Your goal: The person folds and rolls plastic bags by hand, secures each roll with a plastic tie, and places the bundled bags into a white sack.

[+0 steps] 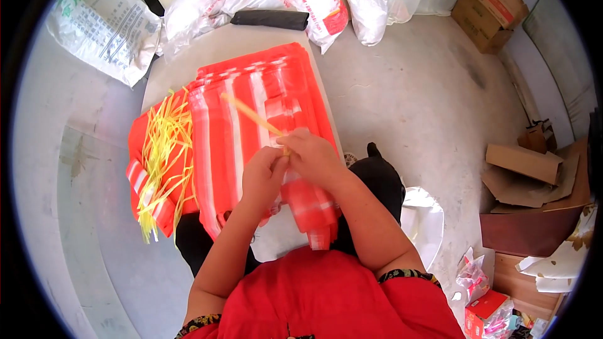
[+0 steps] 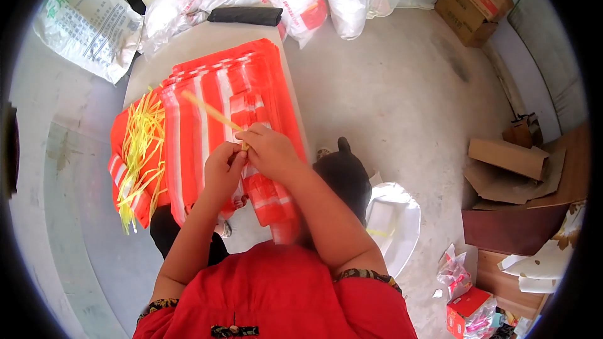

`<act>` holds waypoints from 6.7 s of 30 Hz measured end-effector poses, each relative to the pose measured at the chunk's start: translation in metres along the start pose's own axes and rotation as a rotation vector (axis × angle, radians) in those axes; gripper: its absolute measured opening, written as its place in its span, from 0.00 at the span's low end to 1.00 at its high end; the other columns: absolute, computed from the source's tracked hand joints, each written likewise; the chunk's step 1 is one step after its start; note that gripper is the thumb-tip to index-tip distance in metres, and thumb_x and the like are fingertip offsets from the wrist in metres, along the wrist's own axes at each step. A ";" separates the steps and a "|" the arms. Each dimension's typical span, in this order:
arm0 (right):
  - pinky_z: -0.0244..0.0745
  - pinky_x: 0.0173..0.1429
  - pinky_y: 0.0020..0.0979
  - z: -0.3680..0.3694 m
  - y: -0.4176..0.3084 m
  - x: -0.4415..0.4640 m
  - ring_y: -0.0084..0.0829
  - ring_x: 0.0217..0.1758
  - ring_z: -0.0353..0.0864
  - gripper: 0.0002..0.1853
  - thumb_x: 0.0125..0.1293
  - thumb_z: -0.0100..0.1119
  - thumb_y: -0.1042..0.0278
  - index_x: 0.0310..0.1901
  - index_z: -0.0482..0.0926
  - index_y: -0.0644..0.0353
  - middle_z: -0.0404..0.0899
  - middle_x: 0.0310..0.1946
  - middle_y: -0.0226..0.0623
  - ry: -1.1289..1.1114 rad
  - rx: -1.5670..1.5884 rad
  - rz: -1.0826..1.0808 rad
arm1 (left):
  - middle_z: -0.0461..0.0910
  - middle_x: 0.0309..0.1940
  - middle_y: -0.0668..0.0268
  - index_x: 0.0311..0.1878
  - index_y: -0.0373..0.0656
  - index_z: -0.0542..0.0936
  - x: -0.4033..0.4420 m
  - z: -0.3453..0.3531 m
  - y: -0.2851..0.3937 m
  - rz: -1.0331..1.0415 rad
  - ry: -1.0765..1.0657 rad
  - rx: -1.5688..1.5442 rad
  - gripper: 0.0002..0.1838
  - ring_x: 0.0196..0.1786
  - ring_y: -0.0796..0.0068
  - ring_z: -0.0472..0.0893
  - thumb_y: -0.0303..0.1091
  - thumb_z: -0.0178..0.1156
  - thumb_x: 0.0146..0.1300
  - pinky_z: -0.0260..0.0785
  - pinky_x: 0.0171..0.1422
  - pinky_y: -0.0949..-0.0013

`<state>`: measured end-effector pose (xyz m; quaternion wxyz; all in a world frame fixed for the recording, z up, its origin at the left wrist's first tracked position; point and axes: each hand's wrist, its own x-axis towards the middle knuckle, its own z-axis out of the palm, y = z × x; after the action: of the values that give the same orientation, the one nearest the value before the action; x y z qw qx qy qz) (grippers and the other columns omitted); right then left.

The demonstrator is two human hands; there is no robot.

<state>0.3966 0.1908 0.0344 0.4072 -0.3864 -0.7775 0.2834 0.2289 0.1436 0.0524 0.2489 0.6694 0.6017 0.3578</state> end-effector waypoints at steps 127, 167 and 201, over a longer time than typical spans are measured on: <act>0.57 0.83 0.50 0.030 0.073 0.029 0.53 0.80 0.62 0.28 0.76 0.60 0.51 0.71 0.77 0.57 0.70 0.74 0.48 0.367 -0.116 0.254 | 0.77 0.65 0.62 0.76 0.41 0.67 -0.116 0.017 0.005 -0.788 -0.306 -1.106 0.27 0.65 0.64 0.81 0.24 0.57 0.76 0.79 0.69 0.54; 0.83 0.68 0.43 -0.147 0.086 -0.513 0.39 0.68 0.81 0.41 0.65 0.66 0.83 0.80 0.65 0.54 0.79 0.66 0.45 0.349 0.729 1.285 | 0.81 0.66 0.57 0.68 0.45 0.74 -0.149 0.046 0.030 -0.762 -0.892 -0.979 0.14 0.67 0.56 0.84 0.36 0.51 0.85 0.78 0.69 0.61; 0.73 0.74 0.38 0.004 0.234 -0.621 0.45 0.72 0.76 0.29 0.66 0.58 0.75 0.70 0.80 0.55 0.77 0.70 0.47 0.355 -0.066 1.481 | 0.83 0.60 0.60 0.69 0.47 0.73 -0.144 0.069 0.046 -0.885 -0.861 -0.907 0.17 0.63 0.60 0.86 0.38 0.56 0.83 0.78 0.67 0.61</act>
<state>0.7092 -0.1998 -0.4020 0.2177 -0.8589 -0.2462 0.3928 0.3081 0.0014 0.0188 0.8318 0.2789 0.4577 0.1442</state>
